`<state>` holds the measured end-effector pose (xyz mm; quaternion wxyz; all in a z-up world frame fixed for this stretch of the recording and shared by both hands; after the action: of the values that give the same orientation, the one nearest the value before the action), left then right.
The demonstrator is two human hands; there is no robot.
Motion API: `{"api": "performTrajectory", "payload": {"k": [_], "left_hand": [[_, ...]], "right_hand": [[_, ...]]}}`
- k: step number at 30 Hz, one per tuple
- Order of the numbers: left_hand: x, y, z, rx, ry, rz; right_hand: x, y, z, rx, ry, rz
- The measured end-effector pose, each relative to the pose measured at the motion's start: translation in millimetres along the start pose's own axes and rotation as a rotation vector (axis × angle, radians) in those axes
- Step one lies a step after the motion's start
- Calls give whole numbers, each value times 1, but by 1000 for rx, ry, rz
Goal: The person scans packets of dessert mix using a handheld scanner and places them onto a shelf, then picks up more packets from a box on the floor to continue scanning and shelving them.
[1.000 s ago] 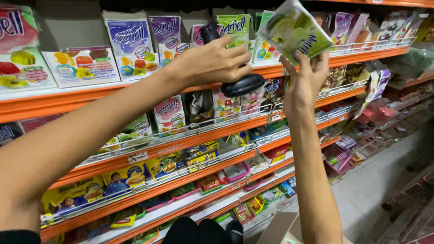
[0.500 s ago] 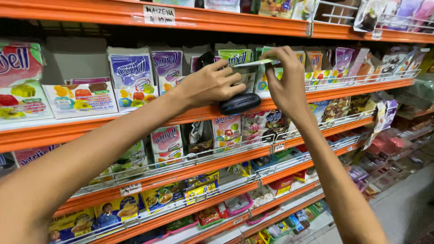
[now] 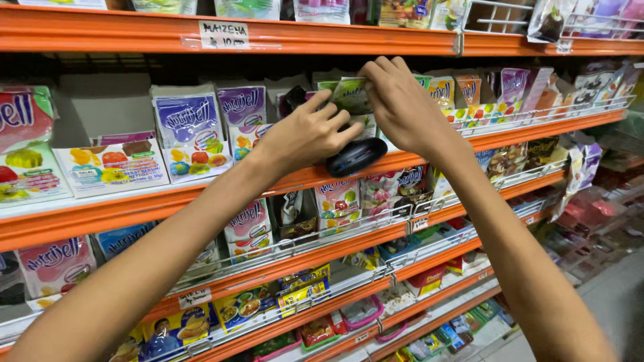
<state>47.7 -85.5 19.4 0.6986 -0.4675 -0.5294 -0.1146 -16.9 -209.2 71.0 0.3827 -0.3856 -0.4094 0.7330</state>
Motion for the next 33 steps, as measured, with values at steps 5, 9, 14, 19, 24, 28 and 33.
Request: {"api": "performTrajectory", "payload": {"k": [5,9,14,19,24,28,33], "left_hand": [[0,2,-7,53,-40,-3],[-1,3,-11,68,-59,25],[2,0,-11,24,-42,44],[1,2,-15,35,37,75],[-3,1,-12,31,36,72],[-2,-3,-13,-21,66,91],[-2,-5,-15,54,66,101]], "right_hand": [[-22,1,-15,114,-45,-112],[-35,0,-20,78,-77,-33],[-57,0,-34,129,42,-108],[-98,-3,-61,350,136,-451],[-101,-15,-70,218,-98,-251],[-109,-16,-77,301,308,-180],[-108,-22,-85,516,251,-319]]}}
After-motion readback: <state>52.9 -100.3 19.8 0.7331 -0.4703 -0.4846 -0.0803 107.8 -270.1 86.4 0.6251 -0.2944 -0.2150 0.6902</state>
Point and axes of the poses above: each hand's wrist, its own y-axis away from the middle knuckle, its own z-axis out of the back of the hand, x = y × z, the point moved 6 cm from there along -y, towards the middle knuckle, and after that the axes turned 11 degrees about -x, right-handed, at the moved point
